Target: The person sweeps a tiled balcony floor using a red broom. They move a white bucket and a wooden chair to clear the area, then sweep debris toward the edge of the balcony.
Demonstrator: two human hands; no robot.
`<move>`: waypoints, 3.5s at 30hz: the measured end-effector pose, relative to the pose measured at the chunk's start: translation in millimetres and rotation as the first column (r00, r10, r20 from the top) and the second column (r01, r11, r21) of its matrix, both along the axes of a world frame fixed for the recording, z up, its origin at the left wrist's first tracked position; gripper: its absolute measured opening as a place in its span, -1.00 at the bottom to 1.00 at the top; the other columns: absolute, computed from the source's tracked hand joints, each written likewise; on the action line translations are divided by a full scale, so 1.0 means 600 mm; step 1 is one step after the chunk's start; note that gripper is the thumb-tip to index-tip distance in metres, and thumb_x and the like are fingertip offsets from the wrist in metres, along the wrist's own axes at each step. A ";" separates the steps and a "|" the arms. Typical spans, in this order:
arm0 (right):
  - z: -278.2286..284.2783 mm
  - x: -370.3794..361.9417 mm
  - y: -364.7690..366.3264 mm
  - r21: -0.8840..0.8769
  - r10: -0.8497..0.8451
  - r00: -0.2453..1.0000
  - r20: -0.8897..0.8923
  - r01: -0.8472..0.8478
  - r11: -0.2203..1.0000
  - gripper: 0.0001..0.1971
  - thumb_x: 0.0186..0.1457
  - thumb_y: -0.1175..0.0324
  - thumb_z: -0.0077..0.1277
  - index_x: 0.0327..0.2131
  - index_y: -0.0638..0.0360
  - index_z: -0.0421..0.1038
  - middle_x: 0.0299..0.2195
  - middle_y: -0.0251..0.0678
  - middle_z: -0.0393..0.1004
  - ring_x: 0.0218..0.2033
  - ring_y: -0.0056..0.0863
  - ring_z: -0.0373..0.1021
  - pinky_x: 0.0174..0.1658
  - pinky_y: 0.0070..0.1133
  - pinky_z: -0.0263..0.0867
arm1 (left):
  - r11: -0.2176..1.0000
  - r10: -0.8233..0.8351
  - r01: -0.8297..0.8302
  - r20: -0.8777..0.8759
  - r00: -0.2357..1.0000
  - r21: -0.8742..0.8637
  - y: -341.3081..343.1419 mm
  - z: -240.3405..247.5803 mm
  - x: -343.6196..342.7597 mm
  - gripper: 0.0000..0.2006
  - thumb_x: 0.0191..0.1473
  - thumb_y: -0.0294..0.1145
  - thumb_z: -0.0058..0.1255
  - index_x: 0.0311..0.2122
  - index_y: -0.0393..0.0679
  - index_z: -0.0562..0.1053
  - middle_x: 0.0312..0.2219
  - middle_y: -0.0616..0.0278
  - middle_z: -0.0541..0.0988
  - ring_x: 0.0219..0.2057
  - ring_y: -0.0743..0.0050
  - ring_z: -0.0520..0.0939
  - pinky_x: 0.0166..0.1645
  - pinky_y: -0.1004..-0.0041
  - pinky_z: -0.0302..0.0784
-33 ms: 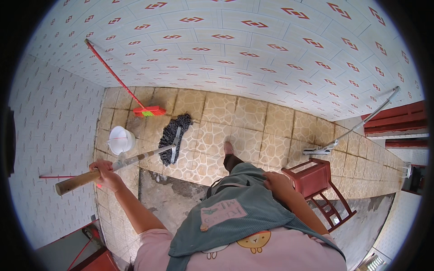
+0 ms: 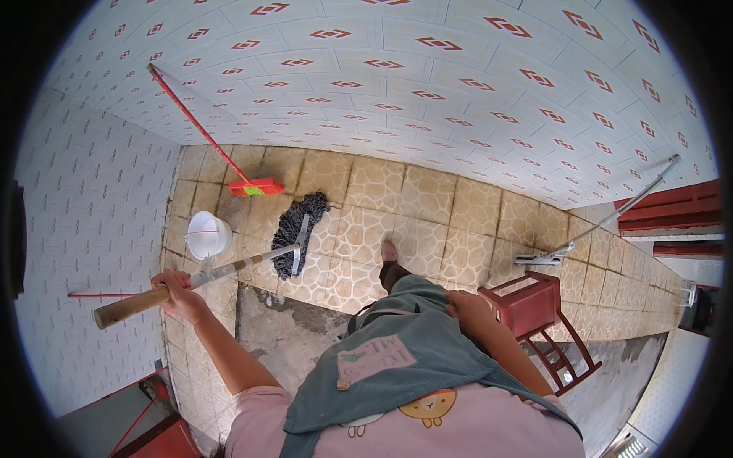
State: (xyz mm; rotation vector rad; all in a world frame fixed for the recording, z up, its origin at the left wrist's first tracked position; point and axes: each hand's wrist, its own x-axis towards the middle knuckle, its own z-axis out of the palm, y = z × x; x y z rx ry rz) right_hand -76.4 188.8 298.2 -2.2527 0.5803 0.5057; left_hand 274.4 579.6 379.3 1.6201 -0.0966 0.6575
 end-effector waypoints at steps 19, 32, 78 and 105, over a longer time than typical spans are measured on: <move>-0.076 0.351 -0.021 -0.028 0.226 0.966 -0.123 -0.231 0.973 -0.73 0.00 0.33 -0.08 -0.19 0.15 0.41 -0.29 -0.03 0.47 -0.20 -0.08 0.41 -0.13 -0.27 0.32 | 0.987 0.099 -0.109 -0.082 0.992 -0.120 0.098 -0.002 0.305 -0.71 0.13 -0.44 -0.07 -0.56 0.00 0.12 -0.74 0.47 0.10 -0.70 0.70 0.09 -0.56 0.60 0.06; -0.040 0.371 0.137 -0.167 -0.339 0.934 -0.112 0.318 0.933 -0.80 0.04 0.30 -0.13 -0.34 0.19 0.40 -0.38 -0.03 0.50 -0.28 -0.07 0.44 -0.18 -0.23 0.34 | 0.981 -0.190 0.185 -0.398 0.898 -0.051 0.170 -0.265 0.594 -0.68 0.16 -0.29 -0.06 -0.07 -0.31 0.34 -0.22 0.02 0.47 -0.19 0.23 0.55 0.00 0.38 0.45; -0.067 0.226 0.137 -0.012 -0.715 0.699 0.029 0.715 0.699 -0.73 0.07 0.27 -0.09 -0.19 0.16 0.44 -0.28 -0.03 0.50 -0.20 -0.10 0.42 -0.09 -0.31 0.31 | 0.208 -0.942 0.951 -0.308 0.131 -0.230 -0.467 0.057 0.466 -0.75 0.03 -0.55 -0.04 -0.61 -0.12 0.20 -0.72 0.33 0.28 -0.63 0.61 0.23 -0.46 0.53 0.18; -0.105 0.214 0.138 -0.097 -0.769 0.630 -0.108 0.763 0.639 -0.75 0.04 0.24 -0.13 -0.29 0.13 0.47 -0.34 -0.03 0.50 -0.24 -0.09 0.44 -0.15 -0.26 0.33 | 0.474 -0.623 0.863 -0.627 0.468 0.173 -0.591 -0.353 0.568 -0.43 -0.01 -0.43 0.12 0.05 -0.33 0.12 -0.07 0.01 0.36 -0.15 0.25 0.50 -0.17 0.38 0.50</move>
